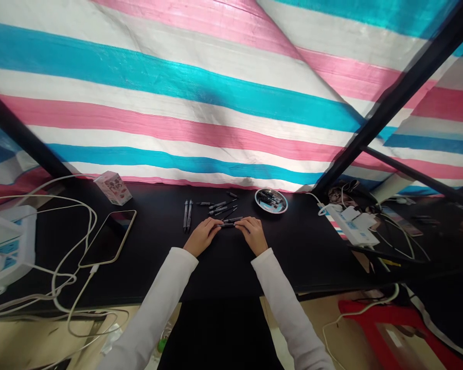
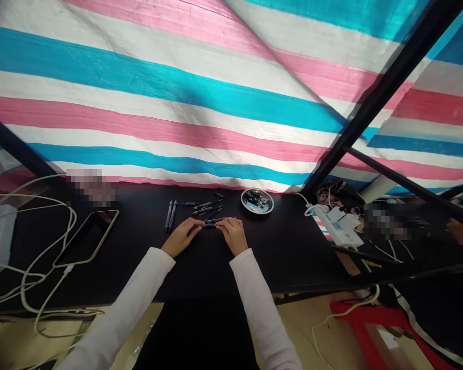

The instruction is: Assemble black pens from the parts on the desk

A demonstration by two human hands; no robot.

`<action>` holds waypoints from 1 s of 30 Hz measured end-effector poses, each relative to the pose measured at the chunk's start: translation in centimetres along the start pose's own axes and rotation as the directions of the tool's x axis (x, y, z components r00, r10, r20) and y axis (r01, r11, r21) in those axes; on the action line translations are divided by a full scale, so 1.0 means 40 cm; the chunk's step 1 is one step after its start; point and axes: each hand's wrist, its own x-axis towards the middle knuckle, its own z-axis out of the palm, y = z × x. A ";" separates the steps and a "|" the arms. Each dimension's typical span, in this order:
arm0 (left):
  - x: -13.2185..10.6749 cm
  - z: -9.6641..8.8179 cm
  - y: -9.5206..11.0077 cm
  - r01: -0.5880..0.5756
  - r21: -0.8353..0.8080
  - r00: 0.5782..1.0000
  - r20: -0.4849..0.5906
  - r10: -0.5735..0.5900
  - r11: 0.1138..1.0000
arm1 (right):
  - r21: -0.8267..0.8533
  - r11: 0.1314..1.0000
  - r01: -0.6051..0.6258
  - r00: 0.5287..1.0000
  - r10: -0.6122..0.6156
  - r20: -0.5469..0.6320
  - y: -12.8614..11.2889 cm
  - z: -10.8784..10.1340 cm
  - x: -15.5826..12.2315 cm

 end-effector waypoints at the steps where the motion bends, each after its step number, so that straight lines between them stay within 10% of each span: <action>1: 0.000 0.000 0.001 -0.002 0.001 1.000 0.005 0.002 1.000 | 0.009 1.000 0.000 1.000 0.000 -0.001 0.000 0.001 0.000; 30: 0.001 0.012 -0.024 0.082 0.244 0.987 -0.156 -0.045 0.966 | -0.191 0.982 0.008 0.963 0.044 0.265 -0.019 0.027 0.003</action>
